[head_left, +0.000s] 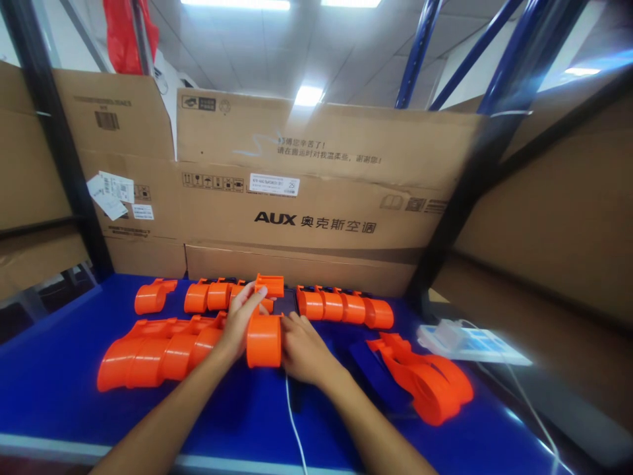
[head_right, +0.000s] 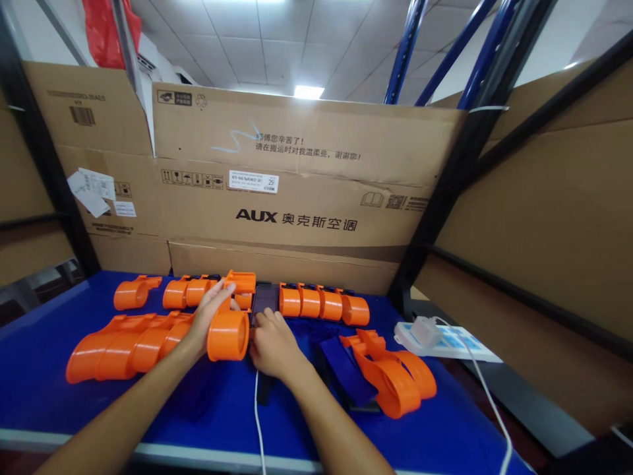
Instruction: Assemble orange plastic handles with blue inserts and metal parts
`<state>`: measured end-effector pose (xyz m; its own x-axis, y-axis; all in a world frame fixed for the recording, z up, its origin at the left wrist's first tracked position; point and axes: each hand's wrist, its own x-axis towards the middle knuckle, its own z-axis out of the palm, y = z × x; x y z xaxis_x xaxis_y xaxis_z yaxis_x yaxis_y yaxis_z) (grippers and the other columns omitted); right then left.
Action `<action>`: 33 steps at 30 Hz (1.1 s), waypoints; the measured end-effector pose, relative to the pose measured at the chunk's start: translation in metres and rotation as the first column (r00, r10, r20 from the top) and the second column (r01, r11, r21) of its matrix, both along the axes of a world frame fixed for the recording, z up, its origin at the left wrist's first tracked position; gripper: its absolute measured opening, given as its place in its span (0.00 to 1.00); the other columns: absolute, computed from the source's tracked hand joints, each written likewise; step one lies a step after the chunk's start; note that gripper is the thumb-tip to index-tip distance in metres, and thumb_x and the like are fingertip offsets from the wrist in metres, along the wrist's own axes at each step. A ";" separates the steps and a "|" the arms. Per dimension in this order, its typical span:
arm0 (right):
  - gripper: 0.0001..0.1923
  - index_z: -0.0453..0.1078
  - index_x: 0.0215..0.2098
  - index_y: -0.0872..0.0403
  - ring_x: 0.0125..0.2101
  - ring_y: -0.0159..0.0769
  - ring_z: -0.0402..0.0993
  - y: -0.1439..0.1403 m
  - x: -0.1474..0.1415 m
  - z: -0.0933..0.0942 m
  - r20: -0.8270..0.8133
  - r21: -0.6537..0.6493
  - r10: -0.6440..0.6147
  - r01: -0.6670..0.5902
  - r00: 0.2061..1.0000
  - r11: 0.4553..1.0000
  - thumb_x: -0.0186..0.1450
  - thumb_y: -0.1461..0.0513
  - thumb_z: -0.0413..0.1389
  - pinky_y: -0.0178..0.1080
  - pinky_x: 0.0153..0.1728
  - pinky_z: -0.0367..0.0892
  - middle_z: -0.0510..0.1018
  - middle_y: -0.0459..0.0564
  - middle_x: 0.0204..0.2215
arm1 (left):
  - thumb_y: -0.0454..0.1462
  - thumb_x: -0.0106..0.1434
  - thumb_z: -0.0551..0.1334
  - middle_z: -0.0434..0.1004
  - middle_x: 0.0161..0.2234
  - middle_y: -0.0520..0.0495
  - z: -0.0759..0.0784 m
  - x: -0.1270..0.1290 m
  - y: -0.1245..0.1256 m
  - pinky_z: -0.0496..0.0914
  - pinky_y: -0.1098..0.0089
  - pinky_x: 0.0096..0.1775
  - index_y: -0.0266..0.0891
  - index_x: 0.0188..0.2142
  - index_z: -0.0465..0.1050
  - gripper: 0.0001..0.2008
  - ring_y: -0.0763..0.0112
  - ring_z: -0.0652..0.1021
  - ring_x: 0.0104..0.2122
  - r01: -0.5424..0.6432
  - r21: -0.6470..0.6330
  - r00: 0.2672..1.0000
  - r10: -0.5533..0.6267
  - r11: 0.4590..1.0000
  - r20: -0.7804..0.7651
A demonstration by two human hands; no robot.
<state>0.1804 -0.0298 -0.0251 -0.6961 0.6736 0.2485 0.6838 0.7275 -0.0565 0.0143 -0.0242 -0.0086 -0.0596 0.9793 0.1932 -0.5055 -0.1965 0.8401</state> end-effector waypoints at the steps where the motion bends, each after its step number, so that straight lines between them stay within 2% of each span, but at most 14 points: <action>1: 0.08 0.75 0.39 0.55 0.43 0.44 0.64 0.001 0.004 0.003 -0.008 0.012 -0.022 0.023 1.000 1.000 0.63 0.63 0.55 0.43 0.44 0.59 0.73 0.56 0.40 | 0.49 0.52 0.71 0.70 0.19 0.56 -0.001 0.000 -0.001 0.63 0.78 0.22 0.38 0.39 0.71 0.21 0.79 0.69 0.16 0.003 0.007 1.000 -0.003 1.000 -0.027; 4: 0.05 0.73 0.33 0.56 0.38 0.41 0.67 0.003 0.019 0.011 -0.119 0.006 -0.076 0.077 0.990 0.997 0.61 0.65 0.55 0.41 0.41 0.61 0.74 0.53 0.34 | 0.49 0.53 0.70 0.71 0.20 0.55 -0.001 0.002 -0.005 0.63 0.77 0.23 0.38 0.40 0.70 0.22 0.79 0.69 0.18 0.005 0.025 0.995 -0.003 1.000 -0.098; 7: 0.05 0.72 0.31 0.55 0.31 0.36 0.71 0.008 0.034 0.018 -0.336 -0.140 -0.126 0.083 0.933 0.987 0.63 0.64 0.54 0.37 0.35 0.63 0.76 0.49 0.29 | 0.49 0.53 0.70 0.72 0.21 0.55 0.004 0.006 -0.011 0.61 0.77 0.23 0.38 0.42 0.69 0.23 0.79 0.69 0.18 0.000 0.028 0.990 0.004 1.000 -0.141; 9: 0.07 0.71 0.32 0.54 0.30 0.36 0.74 0.010 0.043 0.021 -0.507 -0.263 -0.158 0.022 0.847 0.964 0.65 0.60 0.54 0.36 0.32 0.66 0.78 0.48 0.28 | 0.49 0.51 0.70 0.71 0.21 0.56 0.007 0.008 -0.014 0.60 0.76 0.23 0.37 0.43 0.70 0.25 0.79 0.69 0.17 -0.009 0.004 0.989 0.009 1.000 -0.145; 12: 0.11 0.70 0.34 0.54 0.33 0.39 0.79 0.011 0.050 0.025 -0.733 -0.377 -0.204 -0.138 0.649 0.916 0.65 0.54 0.57 0.39 0.35 0.72 0.81 0.49 0.31 | 0.50 0.49 0.71 0.71 0.21 0.56 0.009 0.010 -0.017 0.59 0.76 0.22 0.37 0.42 0.70 0.27 0.78 0.69 0.16 -0.003 -0.025 0.988 -0.001 1.000 -0.151; 15: 0.14 0.69 0.36 0.53 0.34 0.39 0.80 0.009 0.049 0.029 -0.847 -0.408 -0.257 -0.261 0.465 0.875 0.63 0.52 0.61 0.43 0.39 0.75 0.81 0.50 0.31 | 0.49 0.50 0.71 0.73 0.22 0.55 0.006 0.012 -0.017 0.59 0.75 0.21 0.37 0.44 0.69 0.27 0.78 0.69 0.16 0.023 -0.031 0.987 -0.028 0.999 -0.156; 18: 0.15 0.71 0.38 0.53 0.30 0.37 0.78 0.008 0.047 0.032 -0.890 -0.377 -0.257 -0.290 0.377 0.880 0.61 0.51 0.62 0.43 0.36 0.76 0.79 0.47 0.28 | 0.48 0.51 0.71 0.74 0.23 0.53 0.003 0.012 -0.016 0.59 0.75 0.21 0.36 0.44 0.69 0.26 0.79 0.68 0.15 0.047 -0.014 0.984 -0.049 0.999 -0.171; 21: 0.15 0.72 0.39 0.54 0.27 0.34 0.75 0.007 0.046 0.034 -0.900 -0.337 -0.226 -0.265 0.372 0.903 0.62 0.51 0.62 0.40 0.34 0.75 0.77 0.45 0.26 | 0.49 0.51 0.70 0.74 0.23 0.53 0.004 0.012 -0.017 0.60 0.75 0.21 0.35 0.44 0.69 0.27 0.78 0.69 0.16 0.067 0.005 0.980 -0.065 0.998 -0.190; 25: 0.16 0.72 0.39 0.54 0.25 0.32 0.73 0.007 0.049 0.035 -0.885 -0.321 -0.214 -0.211 0.413 0.923 0.64 0.50 0.59 0.38 0.32 0.73 0.75 0.44 0.26 | 0.50 0.50 0.71 0.73 0.21 0.53 0.007 0.013 -0.019 0.60 0.75 0.22 0.35 0.45 0.70 0.29 0.77 0.70 0.16 0.038 -0.015 0.981 -0.040 0.999 -0.192; 33: 0.18 0.69 0.38 0.54 0.22 0.30 0.69 0.010 0.048 0.030 -0.864 -0.330 -0.221 -0.176 0.453 0.927 0.65 0.48 0.57 0.33 0.23 0.66 0.72 0.44 0.26 | 0.51 0.53 0.69 0.73 0.17 0.51 0.003 0.010 -0.020 0.61 0.75 0.24 0.34 0.47 0.72 0.29 0.74 0.70 0.17 0.072 -0.028 0.970 -0.076 0.997 -0.229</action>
<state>0.2284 -0.0197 0.0049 -0.2167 0.8537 0.4736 0.1318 0.5062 -0.8523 0.0245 -0.0438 -0.0054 0.0570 0.9831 0.1738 -0.3112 -0.1479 0.9388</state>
